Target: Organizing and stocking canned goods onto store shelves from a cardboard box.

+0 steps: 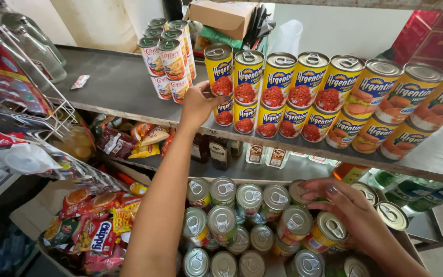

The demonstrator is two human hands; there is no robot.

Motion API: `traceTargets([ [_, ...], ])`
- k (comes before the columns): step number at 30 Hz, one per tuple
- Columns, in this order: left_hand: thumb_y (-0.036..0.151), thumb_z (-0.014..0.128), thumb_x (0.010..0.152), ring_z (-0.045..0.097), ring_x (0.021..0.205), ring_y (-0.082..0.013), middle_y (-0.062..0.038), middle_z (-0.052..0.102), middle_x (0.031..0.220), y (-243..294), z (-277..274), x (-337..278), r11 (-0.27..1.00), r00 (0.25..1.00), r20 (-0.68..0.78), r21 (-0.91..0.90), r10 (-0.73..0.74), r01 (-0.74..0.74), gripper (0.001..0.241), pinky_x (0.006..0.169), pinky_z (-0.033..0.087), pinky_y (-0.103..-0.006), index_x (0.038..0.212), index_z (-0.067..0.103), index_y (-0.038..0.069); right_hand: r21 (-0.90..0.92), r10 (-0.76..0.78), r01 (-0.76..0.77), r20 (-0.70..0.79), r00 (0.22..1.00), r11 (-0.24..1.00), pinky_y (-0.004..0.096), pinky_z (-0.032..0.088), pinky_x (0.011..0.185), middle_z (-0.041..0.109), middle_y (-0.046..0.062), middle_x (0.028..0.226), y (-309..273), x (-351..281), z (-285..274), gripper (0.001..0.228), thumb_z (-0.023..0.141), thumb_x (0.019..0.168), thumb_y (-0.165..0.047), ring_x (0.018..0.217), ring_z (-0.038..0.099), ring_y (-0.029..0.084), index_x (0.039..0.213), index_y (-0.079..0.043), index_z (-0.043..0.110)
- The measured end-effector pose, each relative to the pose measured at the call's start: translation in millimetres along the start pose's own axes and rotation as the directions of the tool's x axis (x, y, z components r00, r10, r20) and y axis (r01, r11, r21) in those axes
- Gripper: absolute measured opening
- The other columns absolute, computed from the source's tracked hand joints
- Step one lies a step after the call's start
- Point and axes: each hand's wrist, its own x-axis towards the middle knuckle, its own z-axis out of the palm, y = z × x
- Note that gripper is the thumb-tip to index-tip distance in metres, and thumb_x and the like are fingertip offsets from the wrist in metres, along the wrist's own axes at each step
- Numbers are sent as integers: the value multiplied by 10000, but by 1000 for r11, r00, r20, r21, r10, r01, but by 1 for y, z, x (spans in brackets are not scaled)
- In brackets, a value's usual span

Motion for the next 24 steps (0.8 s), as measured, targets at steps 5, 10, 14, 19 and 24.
traceTargets([
  [5,-26,774,815,750,975,-123,-94,774,1092,-18,2,4,988,998,63,-155,-13,22,425,849,640,-287,1226,669,-40,-43,37,-39,-43,998,998,443,543,968,710,194,1283,1,2,0,468,414,1045,-266,1114,685,278,1242,81,657],
  [10,-24,782,811,744,967,-125,-91,765,1084,-14,-3,6,990,998,67,-140,-3,12,426,843,641,-293,1219,662,-42,-29,38,-39,-50,998,999,442,539,956,702,189,1297,4,3,-3,455,413,1047,-253,1099,678,279,1231,86,654],
  [14,2,823,816,738,948,-131,-108,780,1085,-12,-8,11,998,990,140,-57,21,-13,407,834,598,-291,1197,687,-44,-16,49,-51,-85,995,999,445,539,958,702,192,1282,9,3,-6,450,399,1055,-254,1091,680,281,1231,75,650],
  [19,-18,784,812,733,1001,-131,-113,773,1136,-30,-13,14,992,981,191,-130,26,-1,420,890,603,-290,1218,680,-54,-11,31,-32,-43,999,999,448,538,959,707,199,1272,11,6,-9,447,400,1055,-242,1106,683,284,1240,76,654],
  [24,-29,805,836,704,1083,-144,-102,740,1205,-31,-13,13,962,980,198,-269,19,35,458,971,578,-298,1262,642,-71,-26,44,-46,-67,997,999,447,547,957,712,188,1265,11,6,-7,448,396,1055,-253,1105,688,283,1221,70,658],
])
